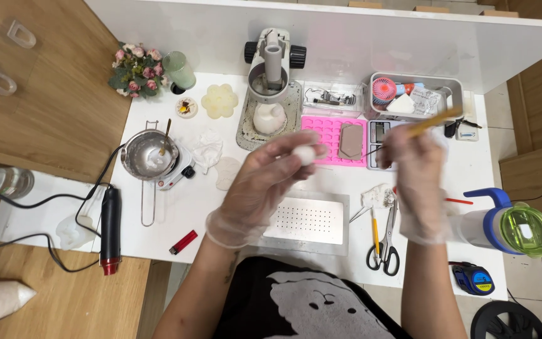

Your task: Apply pigment powder to a small spherical wax object using a detailing brush.

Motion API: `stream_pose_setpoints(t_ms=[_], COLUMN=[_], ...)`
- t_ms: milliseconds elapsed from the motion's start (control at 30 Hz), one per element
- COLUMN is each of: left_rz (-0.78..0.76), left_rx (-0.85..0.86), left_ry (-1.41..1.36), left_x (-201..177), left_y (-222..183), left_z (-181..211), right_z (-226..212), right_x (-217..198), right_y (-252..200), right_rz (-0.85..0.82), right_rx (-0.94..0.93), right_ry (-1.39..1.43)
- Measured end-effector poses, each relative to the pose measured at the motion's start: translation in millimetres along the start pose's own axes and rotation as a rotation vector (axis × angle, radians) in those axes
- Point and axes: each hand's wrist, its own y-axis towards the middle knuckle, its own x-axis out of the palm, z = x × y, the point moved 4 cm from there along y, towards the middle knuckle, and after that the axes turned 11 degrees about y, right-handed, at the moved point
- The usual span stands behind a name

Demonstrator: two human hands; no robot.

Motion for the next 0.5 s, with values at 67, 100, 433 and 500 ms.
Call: stream_pose_setpoints(t_ms=[67,100,433,500], left_rz=[0.043,0.113,0.649,0.645], left_rx=[-0.009,0.033,-0.073,-0.044], left_ry=[0.032,0.028,0.155,0.110], left_x=[-11.4,-20.0,-80.7,-91.0], left_y=[-8.0,-13.6,-57.4,-61.5], left_z=[-4.7,-6.8,-31.9,-40.4], right_z=[62.0,98.9,290.6,314.1], right_x=[-30.8,-38.7,-77.9,-86.4], right_y=[17.5,21.9,28.7,32.3], right_rz=[0.003,-0.133,-0.773,-0.846], right_rx=[0.118,0.290,0.703,0.668], right_ry=[-0.384,-0.706,-1.422,-1.413])
